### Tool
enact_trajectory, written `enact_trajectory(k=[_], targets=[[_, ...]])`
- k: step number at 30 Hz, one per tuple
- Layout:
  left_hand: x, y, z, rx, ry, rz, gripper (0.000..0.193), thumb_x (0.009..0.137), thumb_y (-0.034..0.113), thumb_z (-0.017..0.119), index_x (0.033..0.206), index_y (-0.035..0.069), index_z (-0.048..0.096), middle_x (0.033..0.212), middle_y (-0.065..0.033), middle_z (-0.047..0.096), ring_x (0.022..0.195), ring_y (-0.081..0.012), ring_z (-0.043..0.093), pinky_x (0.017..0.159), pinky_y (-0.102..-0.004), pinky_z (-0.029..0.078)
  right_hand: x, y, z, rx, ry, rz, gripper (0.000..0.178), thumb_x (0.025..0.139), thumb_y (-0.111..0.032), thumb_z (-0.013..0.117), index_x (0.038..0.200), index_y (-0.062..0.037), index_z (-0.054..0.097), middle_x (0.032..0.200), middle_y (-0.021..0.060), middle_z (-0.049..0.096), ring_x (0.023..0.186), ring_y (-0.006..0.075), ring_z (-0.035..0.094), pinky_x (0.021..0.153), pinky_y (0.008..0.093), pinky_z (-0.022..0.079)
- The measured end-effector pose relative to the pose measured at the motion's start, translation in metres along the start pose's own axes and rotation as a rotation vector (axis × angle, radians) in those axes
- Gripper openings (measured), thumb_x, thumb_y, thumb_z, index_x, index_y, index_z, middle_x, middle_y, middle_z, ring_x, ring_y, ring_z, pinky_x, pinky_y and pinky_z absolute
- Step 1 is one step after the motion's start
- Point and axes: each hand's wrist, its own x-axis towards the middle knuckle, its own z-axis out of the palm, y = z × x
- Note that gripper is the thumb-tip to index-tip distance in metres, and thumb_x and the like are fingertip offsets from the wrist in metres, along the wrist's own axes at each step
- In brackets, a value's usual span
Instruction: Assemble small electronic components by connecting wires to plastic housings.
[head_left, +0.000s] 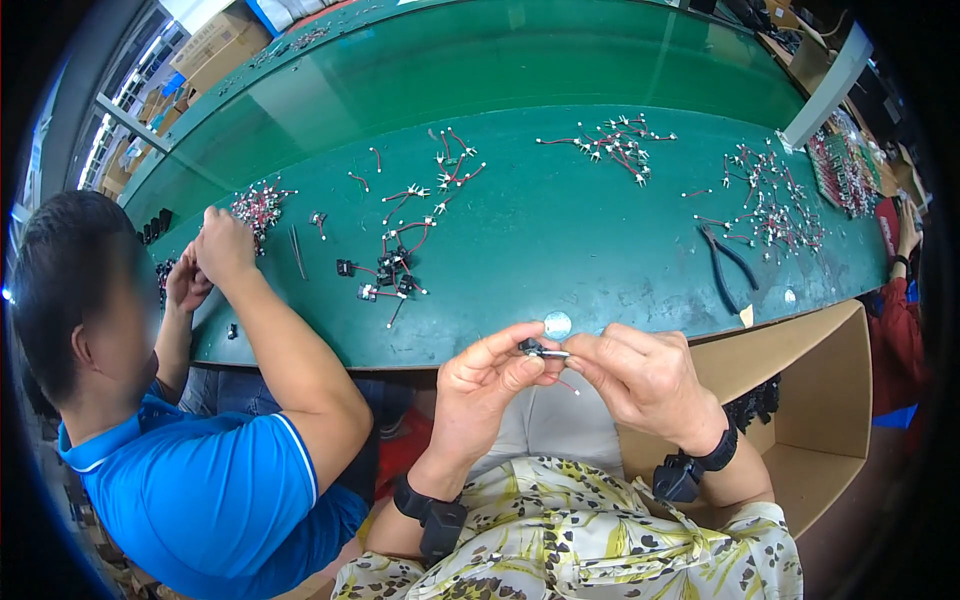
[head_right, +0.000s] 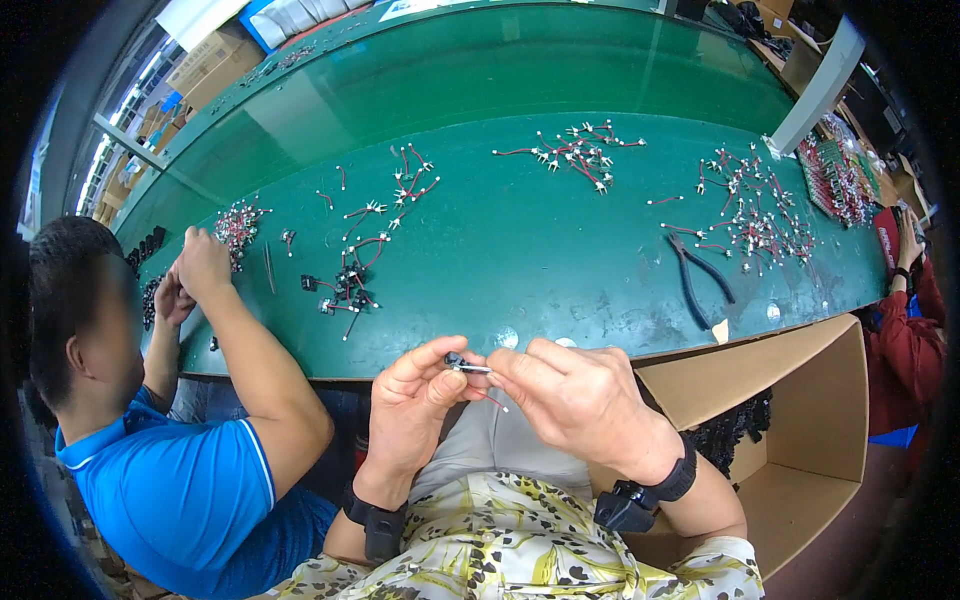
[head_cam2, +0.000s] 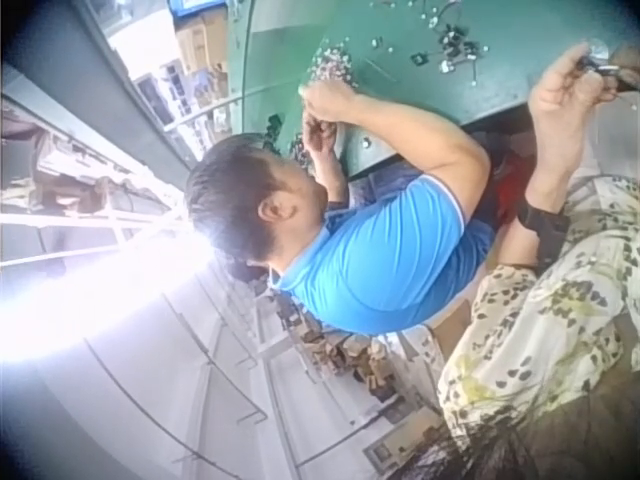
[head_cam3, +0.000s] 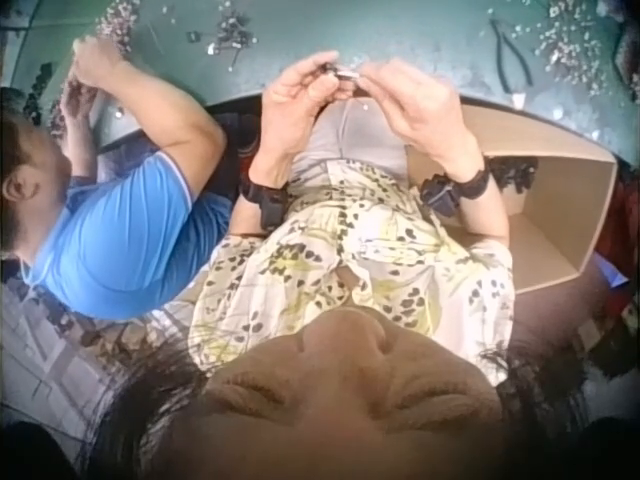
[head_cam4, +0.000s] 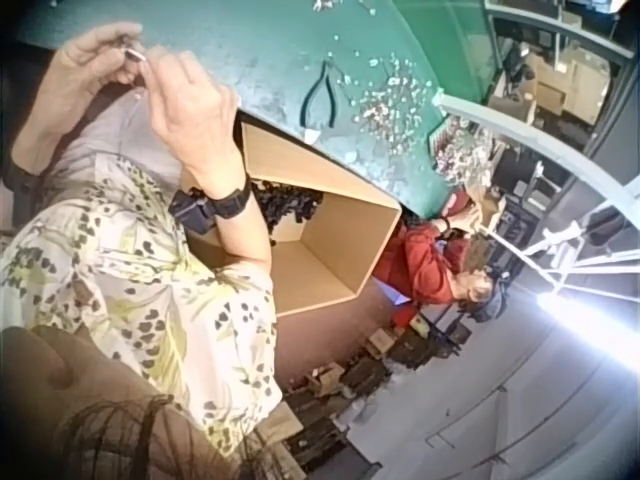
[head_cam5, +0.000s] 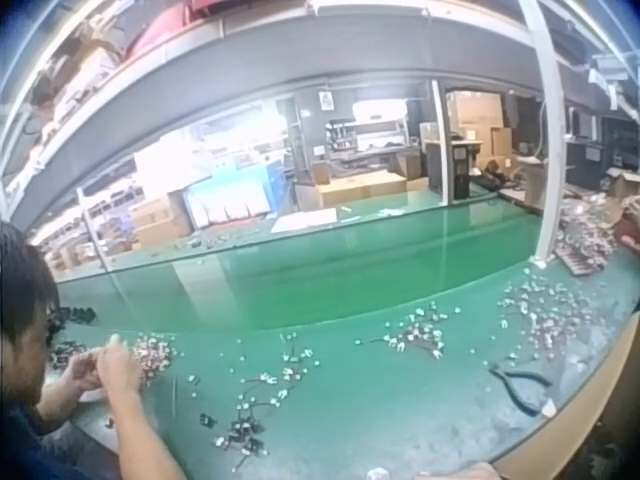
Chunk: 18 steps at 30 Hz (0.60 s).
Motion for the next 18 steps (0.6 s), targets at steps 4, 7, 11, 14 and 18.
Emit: enact_trajectory(k=[4, 7, 11, 14, 18], targets=[[-0.001, 0.0, 0.002, 0.102, -0.004, 0.074, 0.032, 0.094, 0.002, 0.062, 0.126, -0.002, 0.06, 0.113, -0.0138, 0.067, 0.099, -0.0196, 0.068, 0.086, -0.0316, 0.058, 0.001, -0.003, -0.001, -0.07, 0.011, -0.02, 0.019, 0.079, -0.012, 0.074, 0.097, -0.0124, 0.067, 0.067, 0.0031, 0.052, 0.054, 0.0196, 0.061, 0.044, 0.0331, 0.046], [0.0, 0.001, 0.004, 0.169, -0.005, 0.112, 0.031, 0.093, -0.001, 0.061, 0.124, -0.003, 0.06, 0.112, -0.0136, 0.066, 0.099, -0.0195, 0.067, 0.087, -0.0311, 0.057, 0.001, -0.003, 0.0, -0.101, 0.006, -0.025, 0.019, 0.079, -0.012, 0.074, 0.096, -0.0117, 0.067, 0.067, 0.0031, 0.052, 0.054, 0.0194, 0.061, 0.044, 0.0327, 0.046], [-0.001, 0.001, 0.012, 0.188, 0.045, 0.157, 0.028, 0.094, -0.001, 0.061, 0.121, -0.004, 0.061, 0.108, -0.0124, 0.066, 0.097, -0.0188, 0.068, 0.087, -0.03, 0.057, -0.002, -0.001, 0.007, -0.058, 0.068, -0.016, 0.015, 0.081, -0.01, 0.073, 0.095, -0.0089, 0.067, 0.07, 0.0035, 0.056, 0.054, 0.02, 0.061, 0.045, 0.032, 0.048], [0.001, -0.002, 0.018, 0.158, 0.116, 0.17, 0.026, 0.094, 0.0, 0.061, 0.119, -0.004, 0.062, 0.106, -0.0109, 0.066, 0.094, -0.0179, 0.068, 0.085, -0.0291, 0.057, -0.003, 0.0, 0.015, -0.017, 0.13, 0.004, 0.013, 0.083, -0.008, 0.071, 0.095, -0.007, 0.066, 0.072, 0.0048, 0.06, 0.055, 0.0209, 0.062, 0.046, 0.0316, 0.048], [0.004, -0.003, 0.023, 0.258, 0.163, 0.218, 0.024, 0.094, 0.001, 0.061, 0.118, -0.004, 0.063, 0.103, -0.009, 0.064, 0.093, -0.0168, 0.068, 0.083, -0.0278, 0.058, -0.001, 0.0, 0.023, 0.019, 0.159, 0.033, 0.012, 0.084, -0.006, 0.07, 0.095, -0.0066, 0.066, 0.073, 0.0057, 0.062, 0.056, 0.0222, 0.062, 0.047, 0.0318, 0.049]])
